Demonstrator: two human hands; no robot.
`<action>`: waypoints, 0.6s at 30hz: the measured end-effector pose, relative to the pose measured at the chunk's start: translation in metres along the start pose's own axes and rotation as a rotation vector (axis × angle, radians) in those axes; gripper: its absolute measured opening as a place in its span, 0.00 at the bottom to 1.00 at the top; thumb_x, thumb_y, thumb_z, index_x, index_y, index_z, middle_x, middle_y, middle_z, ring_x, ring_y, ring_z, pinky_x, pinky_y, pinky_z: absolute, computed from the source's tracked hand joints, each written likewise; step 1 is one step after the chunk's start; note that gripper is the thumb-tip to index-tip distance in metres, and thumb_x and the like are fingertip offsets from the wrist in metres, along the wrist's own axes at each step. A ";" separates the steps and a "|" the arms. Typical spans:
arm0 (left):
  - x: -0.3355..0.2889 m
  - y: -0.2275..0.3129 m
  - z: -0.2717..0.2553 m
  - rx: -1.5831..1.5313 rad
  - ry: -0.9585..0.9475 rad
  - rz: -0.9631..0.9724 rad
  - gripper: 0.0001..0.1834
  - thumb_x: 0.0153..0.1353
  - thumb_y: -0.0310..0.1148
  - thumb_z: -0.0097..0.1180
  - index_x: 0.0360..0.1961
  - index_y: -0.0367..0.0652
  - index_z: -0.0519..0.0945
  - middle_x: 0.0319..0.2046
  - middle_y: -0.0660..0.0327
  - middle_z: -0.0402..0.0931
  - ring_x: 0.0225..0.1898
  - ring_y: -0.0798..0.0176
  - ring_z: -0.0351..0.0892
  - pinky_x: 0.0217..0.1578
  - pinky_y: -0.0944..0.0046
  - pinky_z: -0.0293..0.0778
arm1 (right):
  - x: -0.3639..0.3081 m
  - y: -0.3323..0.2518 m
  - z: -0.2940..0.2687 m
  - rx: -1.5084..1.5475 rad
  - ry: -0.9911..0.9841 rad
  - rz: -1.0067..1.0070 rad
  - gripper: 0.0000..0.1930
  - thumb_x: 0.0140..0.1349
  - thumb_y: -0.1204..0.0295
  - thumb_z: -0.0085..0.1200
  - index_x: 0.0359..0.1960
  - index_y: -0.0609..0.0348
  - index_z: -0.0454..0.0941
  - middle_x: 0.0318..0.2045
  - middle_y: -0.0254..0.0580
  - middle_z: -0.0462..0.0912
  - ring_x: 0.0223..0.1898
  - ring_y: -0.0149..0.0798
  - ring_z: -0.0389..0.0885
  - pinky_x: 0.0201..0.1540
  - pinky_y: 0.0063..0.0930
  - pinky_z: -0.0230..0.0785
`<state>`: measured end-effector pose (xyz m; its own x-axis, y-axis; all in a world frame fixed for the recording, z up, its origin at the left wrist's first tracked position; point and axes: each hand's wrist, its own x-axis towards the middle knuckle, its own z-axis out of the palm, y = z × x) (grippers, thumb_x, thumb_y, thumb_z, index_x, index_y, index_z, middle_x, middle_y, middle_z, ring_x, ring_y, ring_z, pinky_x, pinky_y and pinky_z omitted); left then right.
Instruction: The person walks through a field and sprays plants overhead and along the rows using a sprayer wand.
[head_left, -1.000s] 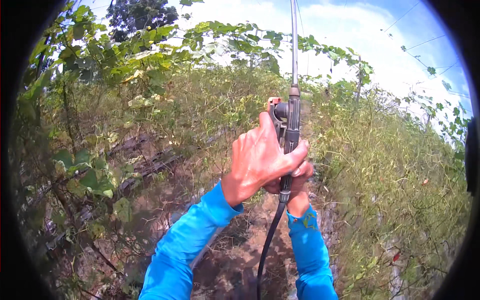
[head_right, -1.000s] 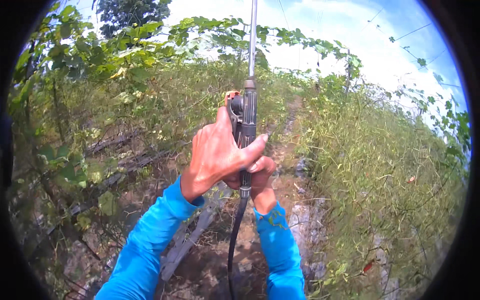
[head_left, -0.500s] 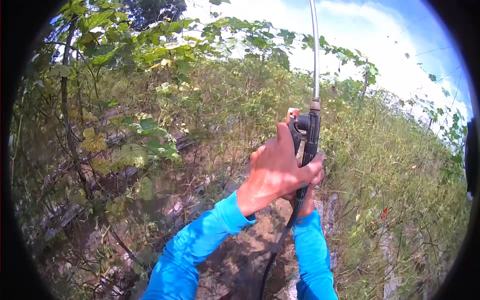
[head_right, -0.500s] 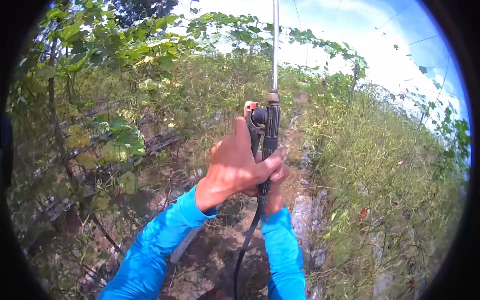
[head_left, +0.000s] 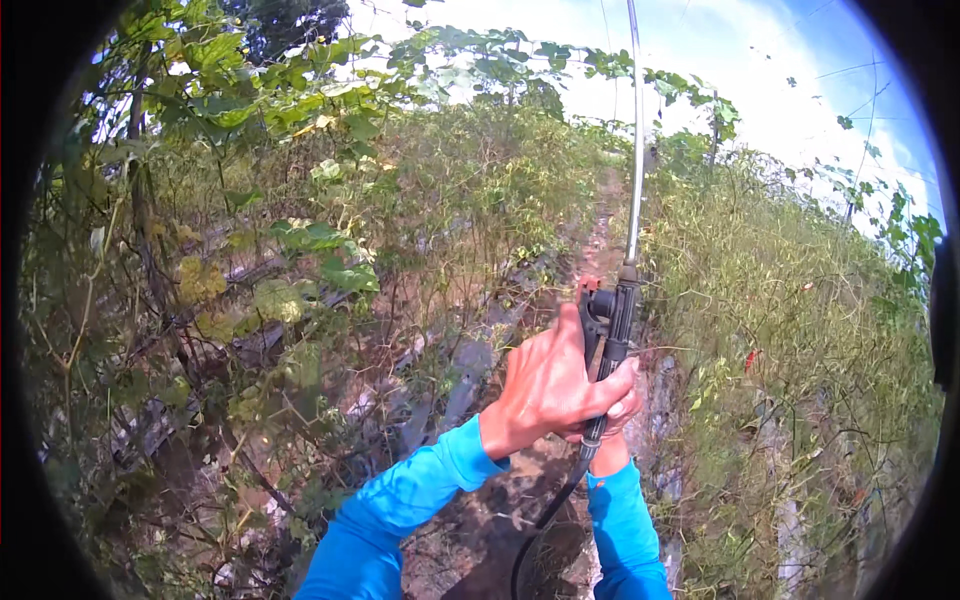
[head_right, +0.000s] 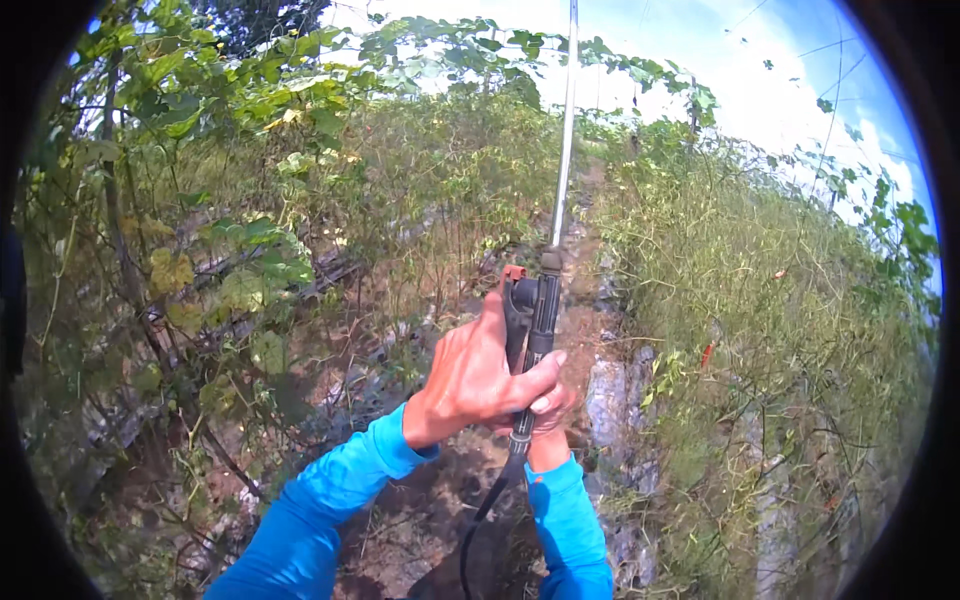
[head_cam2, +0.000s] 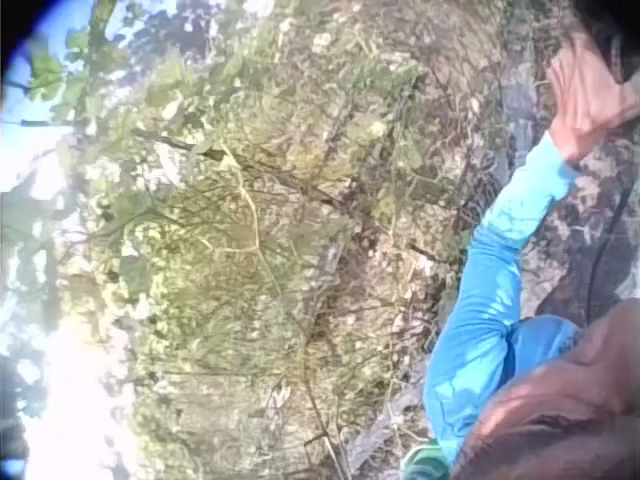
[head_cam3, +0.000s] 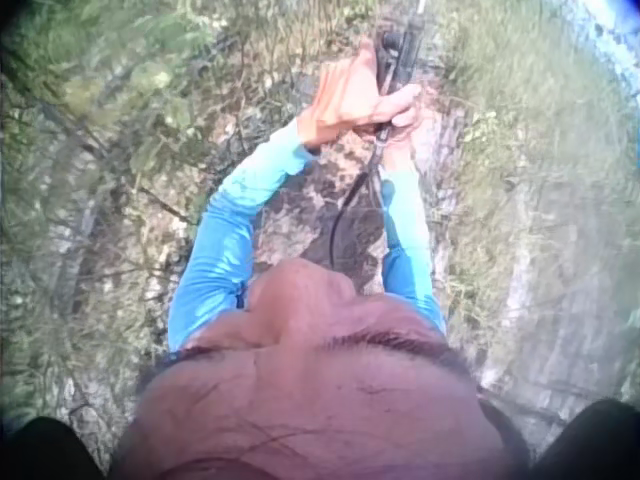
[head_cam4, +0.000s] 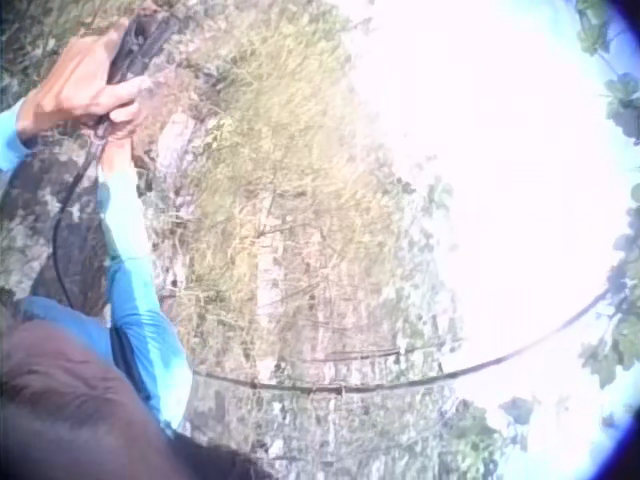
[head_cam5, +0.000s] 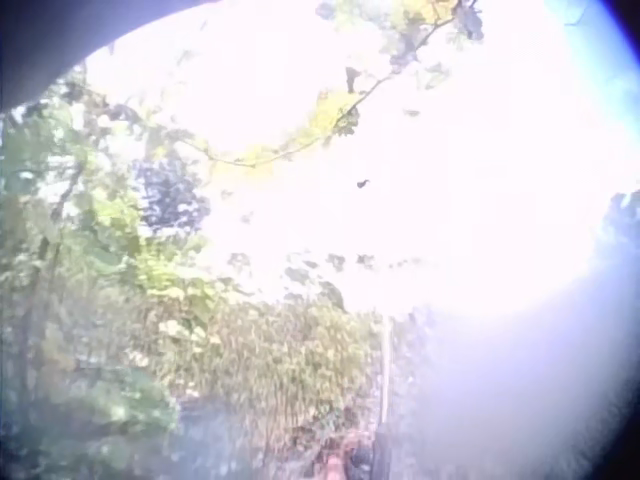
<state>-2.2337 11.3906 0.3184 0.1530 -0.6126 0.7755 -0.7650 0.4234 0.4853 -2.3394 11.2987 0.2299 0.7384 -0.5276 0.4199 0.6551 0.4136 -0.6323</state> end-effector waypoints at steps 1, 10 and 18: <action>-0.014 0.001 -0.003 0.016 0.000 0.015 0.53 0.54 0.52 0.67 0.69 0.28 0.56 0.30 0.44 0.82 0.30 0.40 0.85 0.29 0.47 0.79 | -0.013 0.009 0.001 0.005 0.009 0.028 0.33 0.46 0.53 0.48 0.53 0.59 0.67 0.45 0.51 0.78 0.37 0.50 0.82 0.33 0.46 0.78; -0.146 0.031 -0.042 0.160 -0.071 -0.049 0.47 0.51 0.50 0.68 0.66 0.33 0.66 0.30 0.50 0.78 0.29 0.46 0.81 0.32 0.52 0.77 | -0.152 0.069 0.056 -0.195 0.149 0.198 0.37 0.44 0.72 0.48 0.62 0.63 0.61 0.53 0.62 0.78 0.41 0.59 0.85 0.37 0.53 0.82; -0.262 0.074 -0.084 0.031 -0.032 -0.050 0.35 0.48 0.47 0.68 0.50 0.33 0.73 0.30 0.48 0.77 0.28 0.43 0.78 0.31 0.49 0.75 | -0.261 0.132 0.141 -0.410 -0.025 0.182 0.21 0.53 0.75 0.60 0.47 0.58 0.66 0.36 0.35 0.71 0.32 0.29 0.73 0.36 0.27 0.70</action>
<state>-2.2777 11.6383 0.1848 0.1714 -0.6537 0.7371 -0.7759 0.3715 0.5099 -2.4230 11.5956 0.1285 0.8428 -0.4535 0.2898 0.4000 0.1675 -0.9011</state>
